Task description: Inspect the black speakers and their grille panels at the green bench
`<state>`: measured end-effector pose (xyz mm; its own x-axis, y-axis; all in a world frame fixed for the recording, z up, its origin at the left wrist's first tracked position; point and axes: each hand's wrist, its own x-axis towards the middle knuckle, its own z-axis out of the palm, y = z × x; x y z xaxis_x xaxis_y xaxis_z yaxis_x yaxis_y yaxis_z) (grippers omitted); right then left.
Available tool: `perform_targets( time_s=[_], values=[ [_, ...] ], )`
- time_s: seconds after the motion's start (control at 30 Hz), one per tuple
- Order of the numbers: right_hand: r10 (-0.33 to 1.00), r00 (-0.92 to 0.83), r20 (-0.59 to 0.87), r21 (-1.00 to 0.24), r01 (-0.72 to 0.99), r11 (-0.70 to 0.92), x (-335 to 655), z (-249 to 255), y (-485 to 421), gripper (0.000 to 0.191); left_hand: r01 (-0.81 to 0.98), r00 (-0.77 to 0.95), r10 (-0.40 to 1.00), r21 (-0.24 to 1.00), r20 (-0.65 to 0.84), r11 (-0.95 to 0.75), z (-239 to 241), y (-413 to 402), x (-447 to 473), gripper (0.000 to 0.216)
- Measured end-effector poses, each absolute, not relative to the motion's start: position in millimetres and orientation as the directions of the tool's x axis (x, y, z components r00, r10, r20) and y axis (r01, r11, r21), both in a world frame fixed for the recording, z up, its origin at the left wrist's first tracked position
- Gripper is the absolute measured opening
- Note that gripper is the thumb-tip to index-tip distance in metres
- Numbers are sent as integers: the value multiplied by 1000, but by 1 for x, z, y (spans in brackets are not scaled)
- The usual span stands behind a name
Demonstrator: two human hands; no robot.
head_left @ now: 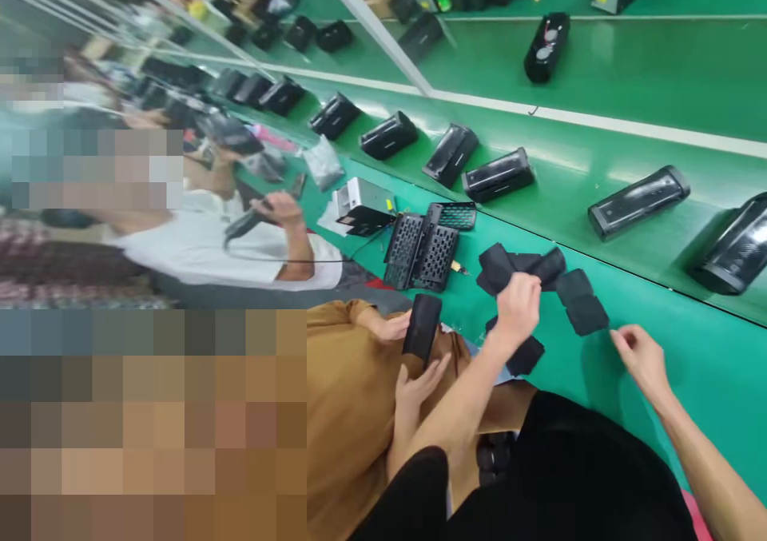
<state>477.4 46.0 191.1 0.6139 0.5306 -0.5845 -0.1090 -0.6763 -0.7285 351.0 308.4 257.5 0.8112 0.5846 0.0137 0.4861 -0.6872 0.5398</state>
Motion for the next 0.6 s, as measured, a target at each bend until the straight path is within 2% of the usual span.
perform_targets(
  time_s=[0.07,0.13,0.17,0.23,0.3,0.4,0.5,0.57,0.6],
  values=[
    [488,653,-579,-642,4,-767,477,182,58,29,326,907,421,586,28,-741,258,249,330,35],
    [501,657,-563,-580,118,-806,481,174,76,23,163,966,253,609,63,-776,254,202,310,34],
    [520,647,-558,-560,170,-811,484,171,84,20,46,989,122,595,88,-802,250,184,303,32],
    [555,625,-550,-524,259,-811,494,168,88,16,-86,996,-68,570,54,-817,238,159,298,29],
    [576,614,-539,-491,326,-808,509,169,81,18,-136,978,-200,566,-53,-813,226,146,306,25],
    [596,612,-519,-462,386,-799,536,172,61,22,-169,935,-318,593,-155,-787,211,134,330,19],
    [616,598,-512,-481,395,-783,560,172,48,25,-214,919,-372,623,-133,-752,202,127,350,16],
    [621,588,-518,-519,361,-775,570,169,45,26,-193,932,-346,658,-110,-728,198,130,360,23],
    [619,584,-525,-543,331,-772,573,167,44,26,-126,958,-266,685,-103,-718,196,136,365,26]
  ],
)
